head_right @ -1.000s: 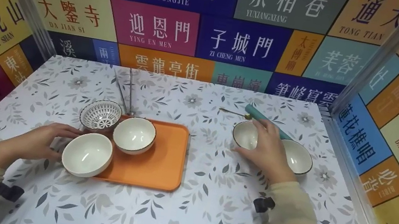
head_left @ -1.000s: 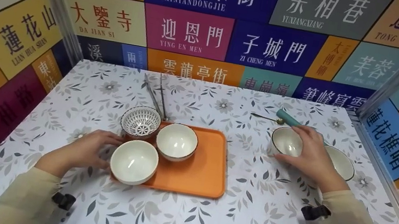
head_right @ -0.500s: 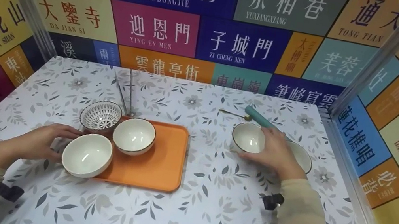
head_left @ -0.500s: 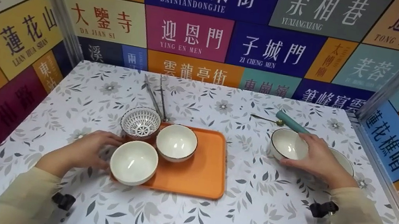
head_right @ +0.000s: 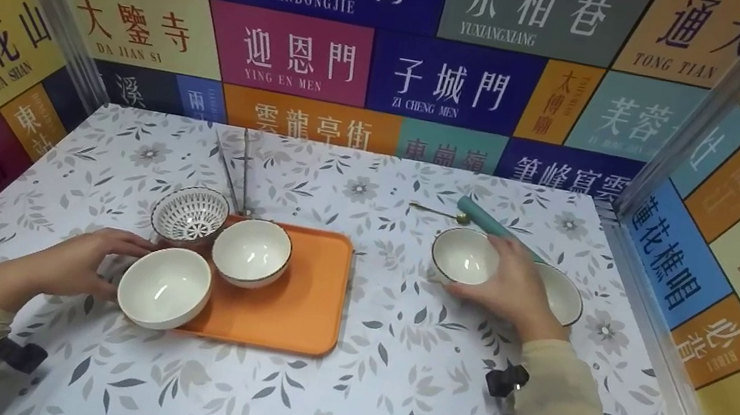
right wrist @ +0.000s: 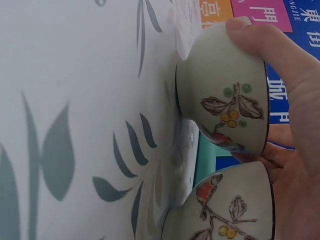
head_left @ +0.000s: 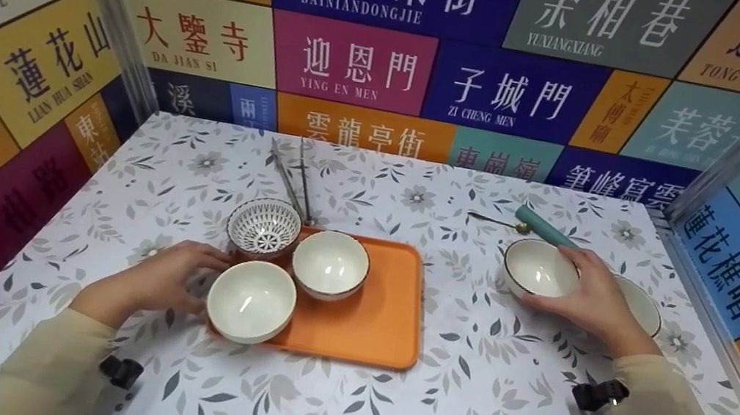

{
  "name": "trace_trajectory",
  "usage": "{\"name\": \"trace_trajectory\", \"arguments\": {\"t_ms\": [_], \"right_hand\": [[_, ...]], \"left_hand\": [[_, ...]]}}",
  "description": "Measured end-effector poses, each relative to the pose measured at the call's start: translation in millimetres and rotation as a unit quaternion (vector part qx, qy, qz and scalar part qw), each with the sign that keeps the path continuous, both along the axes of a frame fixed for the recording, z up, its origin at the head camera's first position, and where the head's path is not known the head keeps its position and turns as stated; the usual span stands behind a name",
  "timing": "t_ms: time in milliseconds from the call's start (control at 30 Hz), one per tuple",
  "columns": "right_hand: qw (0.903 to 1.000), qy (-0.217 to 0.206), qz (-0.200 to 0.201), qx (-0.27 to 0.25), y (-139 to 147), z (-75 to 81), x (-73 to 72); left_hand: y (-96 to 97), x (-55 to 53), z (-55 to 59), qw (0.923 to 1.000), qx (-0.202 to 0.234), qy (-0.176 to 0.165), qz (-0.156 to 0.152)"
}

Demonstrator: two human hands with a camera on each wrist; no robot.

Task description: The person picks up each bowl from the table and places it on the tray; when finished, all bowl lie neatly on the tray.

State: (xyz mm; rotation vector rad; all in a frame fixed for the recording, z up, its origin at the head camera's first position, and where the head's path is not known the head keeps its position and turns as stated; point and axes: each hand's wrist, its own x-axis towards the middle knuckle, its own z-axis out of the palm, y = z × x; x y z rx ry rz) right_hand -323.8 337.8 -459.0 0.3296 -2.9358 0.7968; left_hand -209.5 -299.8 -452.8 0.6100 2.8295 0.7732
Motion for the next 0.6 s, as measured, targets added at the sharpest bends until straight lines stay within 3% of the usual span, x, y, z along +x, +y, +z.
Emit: {"name": "trace_trajectory", "arguments": {"t_ms": [333,467,600], "right_hand": [[0.9988,0.036,0.023,-0.025,-29,3.2,13.6],[0.9971,0.047,0.047,-0.035,-51,1.2,24.6],[0.9936,0.032,0.077,-0.077,-74,-5.0,40.6]], "left_hand": [[-0.2,0.5,1.5,1.0000,0.001,0.006,-0.003],[-1.3,0.3,-0.6,1.0000,-0.002,0.009,-0.003],[-0.4,-0.7,-1.9,1.0000,-0.006,0.004,0.001]]}}
